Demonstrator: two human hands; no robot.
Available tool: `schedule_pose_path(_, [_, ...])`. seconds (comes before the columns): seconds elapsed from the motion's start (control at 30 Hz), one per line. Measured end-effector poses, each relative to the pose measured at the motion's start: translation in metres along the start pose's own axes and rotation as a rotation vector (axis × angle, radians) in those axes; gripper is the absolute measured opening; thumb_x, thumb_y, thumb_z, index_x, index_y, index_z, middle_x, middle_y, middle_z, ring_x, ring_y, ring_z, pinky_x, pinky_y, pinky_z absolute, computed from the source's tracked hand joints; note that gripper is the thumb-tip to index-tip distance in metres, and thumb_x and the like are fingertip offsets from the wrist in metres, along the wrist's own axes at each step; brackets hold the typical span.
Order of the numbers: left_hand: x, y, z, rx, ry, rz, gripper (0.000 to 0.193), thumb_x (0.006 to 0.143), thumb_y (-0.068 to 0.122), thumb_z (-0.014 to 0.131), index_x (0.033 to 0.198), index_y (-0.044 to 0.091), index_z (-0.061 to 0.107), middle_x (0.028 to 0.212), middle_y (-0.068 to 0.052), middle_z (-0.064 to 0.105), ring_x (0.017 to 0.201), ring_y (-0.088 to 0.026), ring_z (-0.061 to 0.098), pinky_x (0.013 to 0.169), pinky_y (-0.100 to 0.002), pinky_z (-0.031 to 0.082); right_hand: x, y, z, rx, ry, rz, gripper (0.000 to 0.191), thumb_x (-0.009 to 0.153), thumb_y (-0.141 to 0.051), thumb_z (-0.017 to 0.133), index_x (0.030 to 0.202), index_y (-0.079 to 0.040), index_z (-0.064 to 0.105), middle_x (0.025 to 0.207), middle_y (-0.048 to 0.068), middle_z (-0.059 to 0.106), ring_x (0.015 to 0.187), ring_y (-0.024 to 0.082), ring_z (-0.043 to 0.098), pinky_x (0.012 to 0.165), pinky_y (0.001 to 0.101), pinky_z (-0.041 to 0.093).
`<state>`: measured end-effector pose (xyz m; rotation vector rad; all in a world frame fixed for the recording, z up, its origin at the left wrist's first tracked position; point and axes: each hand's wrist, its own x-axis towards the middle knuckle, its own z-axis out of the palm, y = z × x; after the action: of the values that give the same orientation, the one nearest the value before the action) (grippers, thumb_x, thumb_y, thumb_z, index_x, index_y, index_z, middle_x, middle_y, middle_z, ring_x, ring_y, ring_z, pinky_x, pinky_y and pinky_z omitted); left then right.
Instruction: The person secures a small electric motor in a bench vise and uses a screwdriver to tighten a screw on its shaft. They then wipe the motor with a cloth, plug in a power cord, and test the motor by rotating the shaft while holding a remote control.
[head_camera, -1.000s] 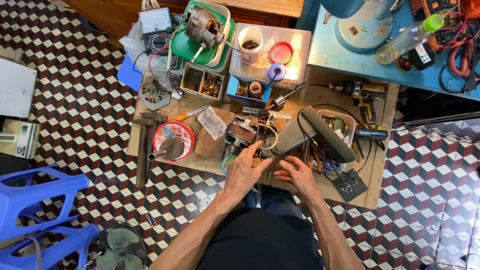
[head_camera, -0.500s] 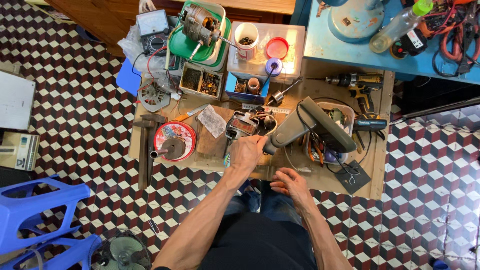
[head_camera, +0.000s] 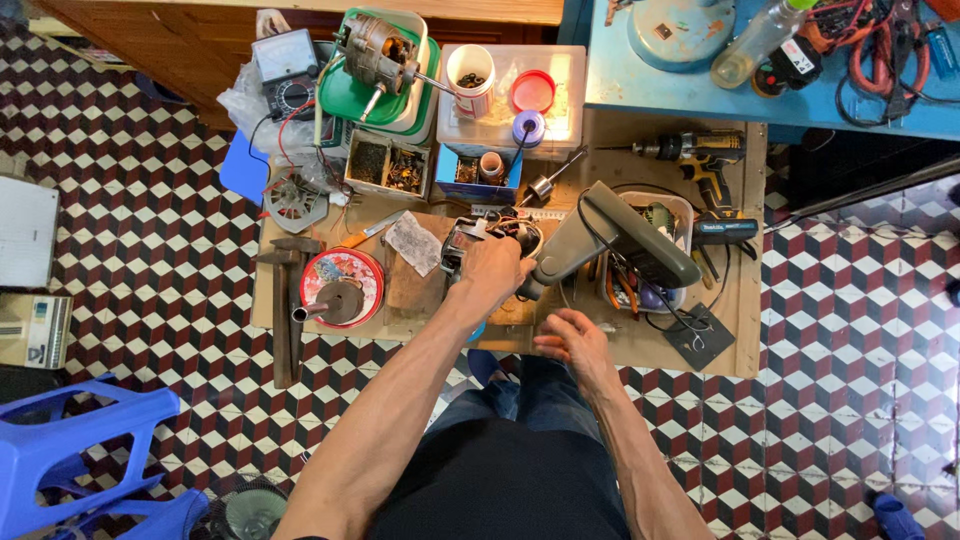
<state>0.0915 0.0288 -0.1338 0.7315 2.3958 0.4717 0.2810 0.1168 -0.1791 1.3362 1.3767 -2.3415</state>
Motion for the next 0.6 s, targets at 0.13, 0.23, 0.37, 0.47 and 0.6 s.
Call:
schedule_pose_path(0.13, [0.013,0.008,0.005,0.076,0.169,0.162,0.031,0.08,0.033,0.081,0.077,0.003,0.076,0.079,-0.023,0.072,0.079,-0.041,0.071,0.072,-0.05,0.055,0.009,-0.018,-0.008,0.029,0.105,-0.186,0.05,0.095,-0.024,0.066,0.132,0.007,0.055,0.114,0.019,0.066,0.092,0.024,0.072,0.079,0.0327,0.061])
schedule_pose_path(0.23, [0.027,0.008,0.002,0.062,0.105,0.117,0.032,0.079,0.033,0.083,0.077,0.002,0.076,0.08,-0.024,0.072,0.081,-0.041,0.071,0.074,-0.05,0.055,0.009,-0.034,-0.006,-0.118,0.169,-0.382,0.042,0.097,-0.022,0.064,0.128,0.006,0.06,0.109,0.016,0.07,0.091,0.019,0.072,0.079,0.0299,0.061])
schedule_pose_path(0.37, [0.033,0.005,-0.001,-0.046,0.107,0.021,0.032,0.072,0.032,0.086,0.078,0.002,0.076,0.081,-0.024,0.07,0.082,-0.041,0.071,0.073,-0.05,0.056,0.005,-0.058,0.006,-0.325,0.257,-0.613,0.031,0.1,-0.02,0.064,0.121,0.002,0.066,0.105,0.012,0.075,0.094,0.017,0.072,0.084,0.0299,0.058])
schedule_pose_path(0.47, [0.014,0.008,0.003,-0.225,0.172,-0.012,0.024,0.079,0.027,0.08,0.083,0.003,0.077,0.078,-0.021,0.071,0.079,-0.041,0.072,0.072,-0.051,0.056,0.008,-0.082,0.016,-0.497,0.287,-0.682,0.03,0.098,-0.021,0.067,0.121,-0.003,0.068,0.108,0.011,0.075,0.097,0.019,0.073,0.086,0.0337,0.057])
schedule_pose_path(0.6, [-0.051,0.016,0.011,-0.241,0.47,0.331,0.053,0.083,0.022,0.08,0.128,-0.001,0.065,0.107,-0.026,0.072,0.087,-0.045,0.069,0.071,-0.05,0.057,0.024,-0.114,0.029,-0.788,0.156,-0.846,0.028,0.098,-0.021,0.065,0.12,-0.004,0.068,0.112,0.016,0.073,0.099,0.027,0.072,0.085,0.0357,0.057])
